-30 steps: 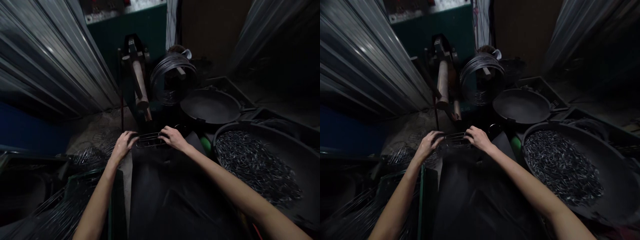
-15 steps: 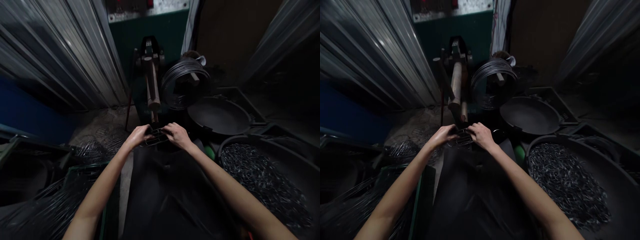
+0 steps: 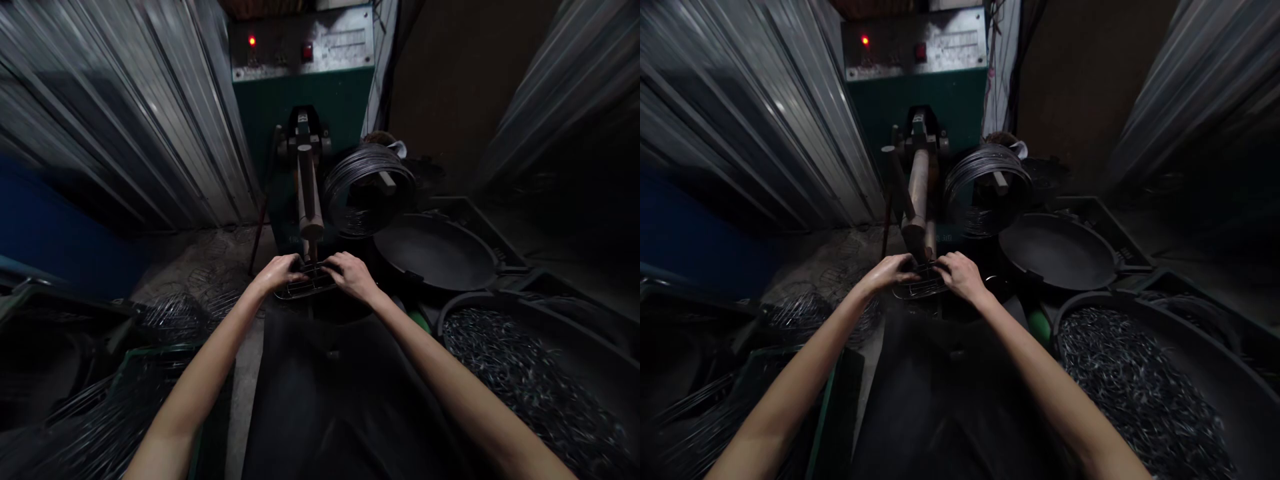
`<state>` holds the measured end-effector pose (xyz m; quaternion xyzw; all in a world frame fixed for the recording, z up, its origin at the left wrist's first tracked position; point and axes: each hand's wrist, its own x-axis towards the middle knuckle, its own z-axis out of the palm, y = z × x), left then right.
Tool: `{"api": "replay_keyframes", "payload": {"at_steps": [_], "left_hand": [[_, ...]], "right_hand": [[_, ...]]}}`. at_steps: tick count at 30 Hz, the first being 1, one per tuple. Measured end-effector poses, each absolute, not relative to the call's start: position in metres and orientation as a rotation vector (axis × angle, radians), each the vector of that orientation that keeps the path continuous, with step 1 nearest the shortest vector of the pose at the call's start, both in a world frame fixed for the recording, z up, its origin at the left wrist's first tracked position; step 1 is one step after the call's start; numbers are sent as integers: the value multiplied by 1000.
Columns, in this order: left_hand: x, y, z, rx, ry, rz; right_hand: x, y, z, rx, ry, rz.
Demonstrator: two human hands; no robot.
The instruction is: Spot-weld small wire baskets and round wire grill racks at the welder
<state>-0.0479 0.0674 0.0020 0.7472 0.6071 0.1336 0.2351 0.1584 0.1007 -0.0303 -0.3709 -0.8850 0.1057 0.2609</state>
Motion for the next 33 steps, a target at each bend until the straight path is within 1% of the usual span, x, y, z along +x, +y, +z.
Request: {"api": "replay_keyframes", "payload": {"at_steps": [8,23,28,31,33], "left_hand": [[-50,65,7,2026,1655,383],[-59,86,5,1956,1660,399],[-62,85,3,1921,1561,464],[-62,86,1,1883,1582,488],[-61,88,0,1878,1590,477]], "right_hand": [[159,98,-25,-984,-2409,245],[150,116,-27,-1031,-2398,197],[147,114,-26,-1001,-2360,327],[162,117,-28,-959,-2166,441],[179,119,-32,-996,-2008,448]]}}
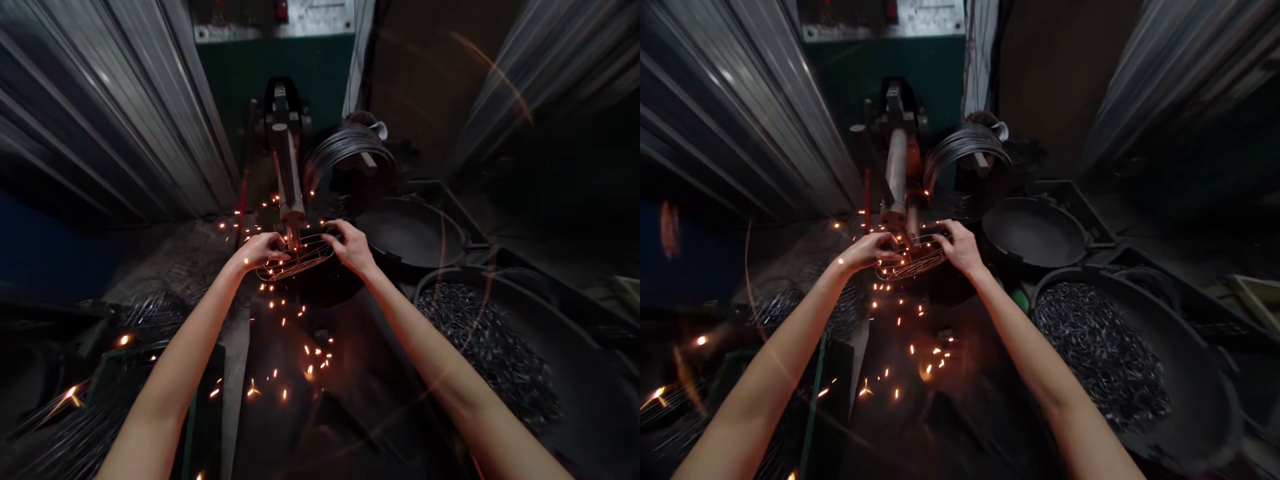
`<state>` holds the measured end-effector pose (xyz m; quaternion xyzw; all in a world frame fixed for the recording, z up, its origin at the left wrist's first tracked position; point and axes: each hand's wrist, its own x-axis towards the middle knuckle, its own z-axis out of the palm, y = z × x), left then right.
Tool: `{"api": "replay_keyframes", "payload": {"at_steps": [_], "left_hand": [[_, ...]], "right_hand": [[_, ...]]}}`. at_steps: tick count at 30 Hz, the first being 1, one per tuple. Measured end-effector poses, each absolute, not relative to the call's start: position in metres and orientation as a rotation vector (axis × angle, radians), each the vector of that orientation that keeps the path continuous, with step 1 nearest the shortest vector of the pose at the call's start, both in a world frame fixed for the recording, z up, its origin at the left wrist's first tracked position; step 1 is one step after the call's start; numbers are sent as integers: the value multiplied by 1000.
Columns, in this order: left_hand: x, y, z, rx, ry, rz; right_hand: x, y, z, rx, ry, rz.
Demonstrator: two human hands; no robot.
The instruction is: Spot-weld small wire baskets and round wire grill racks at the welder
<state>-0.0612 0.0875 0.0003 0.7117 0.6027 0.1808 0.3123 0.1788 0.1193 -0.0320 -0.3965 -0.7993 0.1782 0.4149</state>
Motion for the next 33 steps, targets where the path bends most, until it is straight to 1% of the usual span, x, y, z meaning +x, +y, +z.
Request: {"api": "replay_keyframes", "payload": {"at_steps": [2,9,16,23,33], "left_hand": [[-61,89,0,1901,1586,462],[-61,85,1,1929,1618,469],[-56,73,6,1808,1634,515],[-58,84,-2,1812,1624,559],[-61,87,-7,1780,1555,576]], "right_hand": [[195,122,-38,-1058,-1974,428],[206,130,-58,-1070,-2246,408],[207,139,-59,-1086,-2374,365],[206,147,-59,-1145,-2404,273],[205,152,-62,-1169,-2472,254]]}}
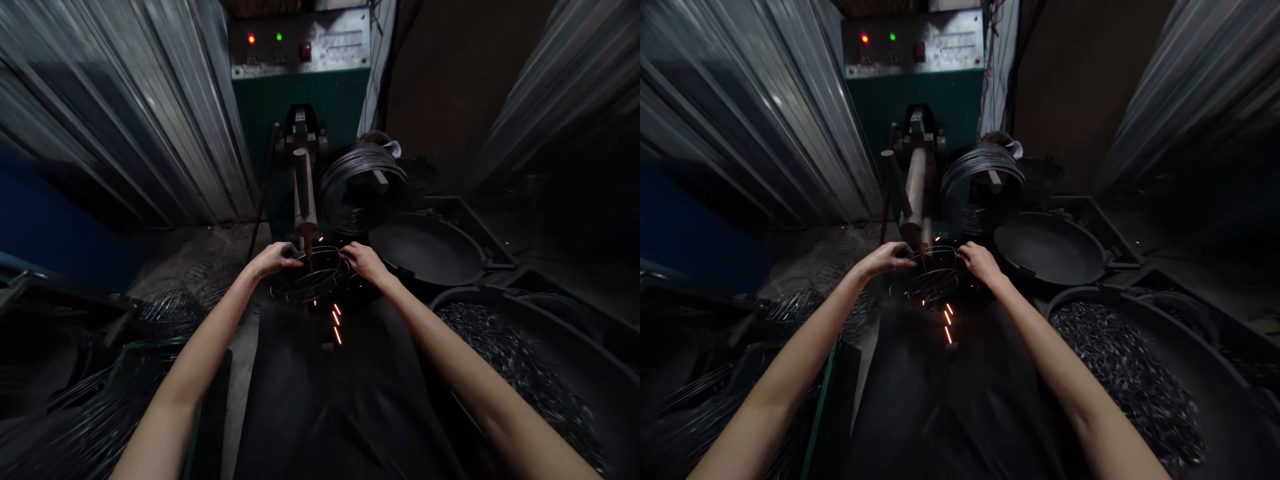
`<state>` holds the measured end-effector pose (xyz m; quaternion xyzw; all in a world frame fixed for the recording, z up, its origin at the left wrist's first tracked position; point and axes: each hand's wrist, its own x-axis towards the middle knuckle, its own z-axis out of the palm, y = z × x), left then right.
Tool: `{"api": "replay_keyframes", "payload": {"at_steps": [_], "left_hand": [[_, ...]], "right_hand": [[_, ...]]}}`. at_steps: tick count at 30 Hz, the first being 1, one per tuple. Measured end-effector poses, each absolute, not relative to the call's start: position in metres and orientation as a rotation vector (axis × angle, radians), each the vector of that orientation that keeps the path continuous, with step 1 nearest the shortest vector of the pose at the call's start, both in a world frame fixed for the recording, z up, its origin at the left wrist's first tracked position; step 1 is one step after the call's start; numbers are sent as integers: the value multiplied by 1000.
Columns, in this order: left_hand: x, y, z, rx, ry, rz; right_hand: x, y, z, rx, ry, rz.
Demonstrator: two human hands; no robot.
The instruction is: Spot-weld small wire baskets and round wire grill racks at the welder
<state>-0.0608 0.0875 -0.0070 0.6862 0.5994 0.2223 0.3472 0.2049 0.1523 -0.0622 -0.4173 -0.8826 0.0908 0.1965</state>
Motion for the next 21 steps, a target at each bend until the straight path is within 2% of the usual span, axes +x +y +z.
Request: {"api": "replay_keyframes", "payload": {"at_steps": [8,11,16,21], "left_hand": [[-74,92,-5,1839,1493,475],[-84,77,-2,1911,1552,417],[-65,48,6,2188,1755,646],[-29,53,2,2245,1705,331]], "right_hand": [[214,143,-50,-1082,-2488,304],[210,122,-35,-1076,-2476,195],[187,91,-21,-1138,-2569,-58],[168,77,-29,-1119,-2625,-74]]}}
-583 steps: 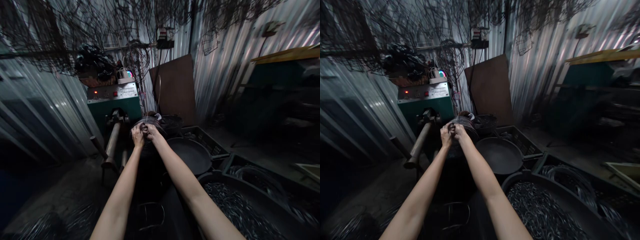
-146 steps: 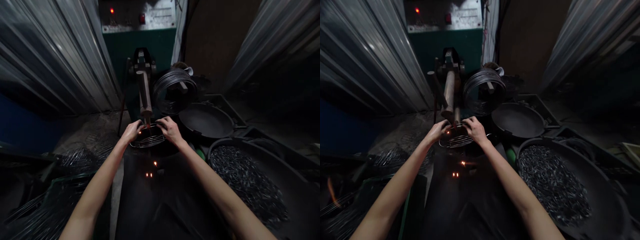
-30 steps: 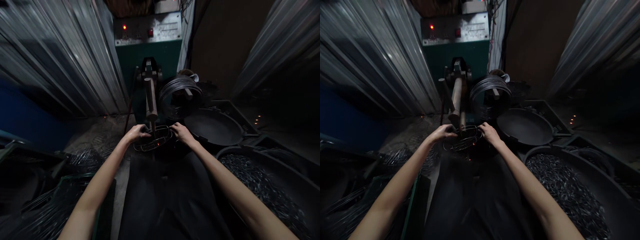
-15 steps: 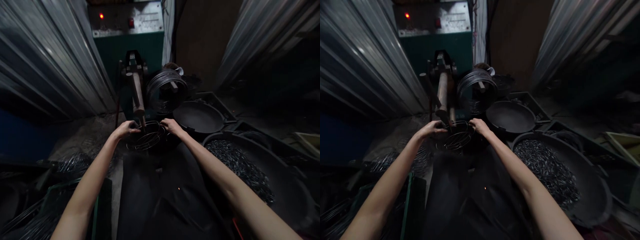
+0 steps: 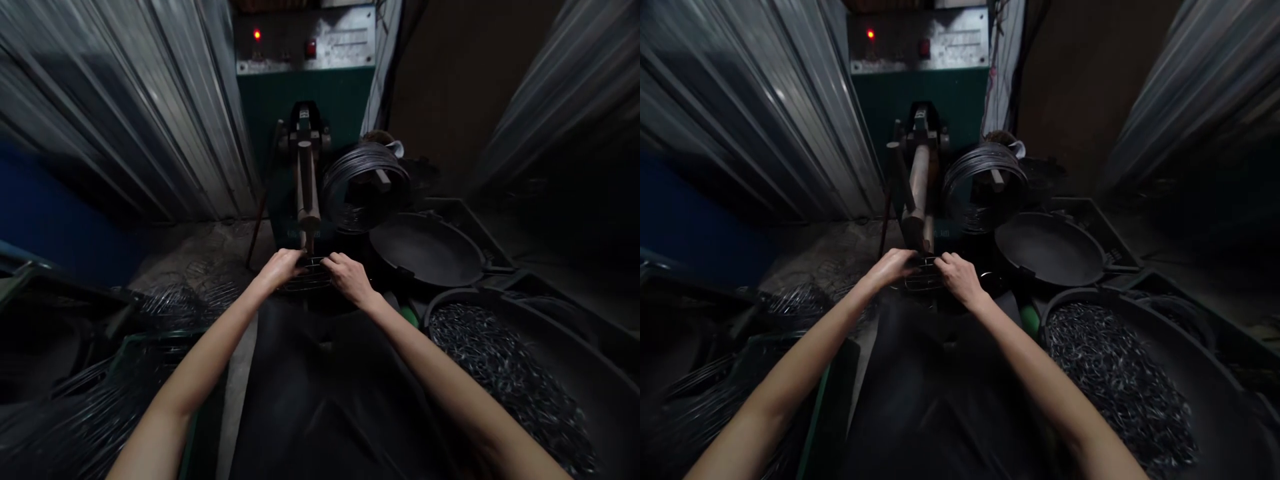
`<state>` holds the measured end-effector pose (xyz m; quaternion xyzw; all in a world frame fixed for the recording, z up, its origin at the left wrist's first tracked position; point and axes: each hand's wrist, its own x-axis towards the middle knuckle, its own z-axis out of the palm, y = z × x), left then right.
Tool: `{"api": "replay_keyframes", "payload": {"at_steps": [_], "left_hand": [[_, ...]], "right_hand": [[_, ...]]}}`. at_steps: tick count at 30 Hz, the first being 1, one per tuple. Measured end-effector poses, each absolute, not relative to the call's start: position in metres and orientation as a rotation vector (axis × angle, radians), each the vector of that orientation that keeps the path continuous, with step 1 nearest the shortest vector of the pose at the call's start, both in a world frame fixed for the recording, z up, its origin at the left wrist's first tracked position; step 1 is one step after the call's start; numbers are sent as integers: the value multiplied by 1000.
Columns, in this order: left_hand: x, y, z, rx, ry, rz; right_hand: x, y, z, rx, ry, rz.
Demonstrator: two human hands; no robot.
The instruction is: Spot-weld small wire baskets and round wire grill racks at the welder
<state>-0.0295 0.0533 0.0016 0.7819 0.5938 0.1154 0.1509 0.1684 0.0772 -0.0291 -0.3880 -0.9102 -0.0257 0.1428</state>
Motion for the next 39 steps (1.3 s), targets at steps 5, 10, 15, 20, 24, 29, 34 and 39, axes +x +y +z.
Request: {"api": "replay_keyframes", "payload": {"at_steps": [5,10,15,20,24,29,34,39], "left_hand": [[-30,56,-8,2213,1678,293],[-32,53,-2,2192,1683,324],[-32,56,10,2108,1685,351],[-32,60,11,2091,1686,388],[-32,62,9,2125,1708,380],[-27,60,3,2164,1680,377],[-24,58,-5,2170,1681,406],[-27,58,-1,2154,1703,404]], "right_hand": [[165,73,-33,-1137,-2577,140],[161,74,-28,-1210,-2547,149],[159,81,-23,-1195,-2523,162],[158,86,-18,-1159,-2498,99],[158,85,-19,-1159,-2496,-6],[160,87,-27,-1164,-2538,50],[161,89,-30,-1209,-2558,121],[163,92,-25,-1150,-2547,158]]}}
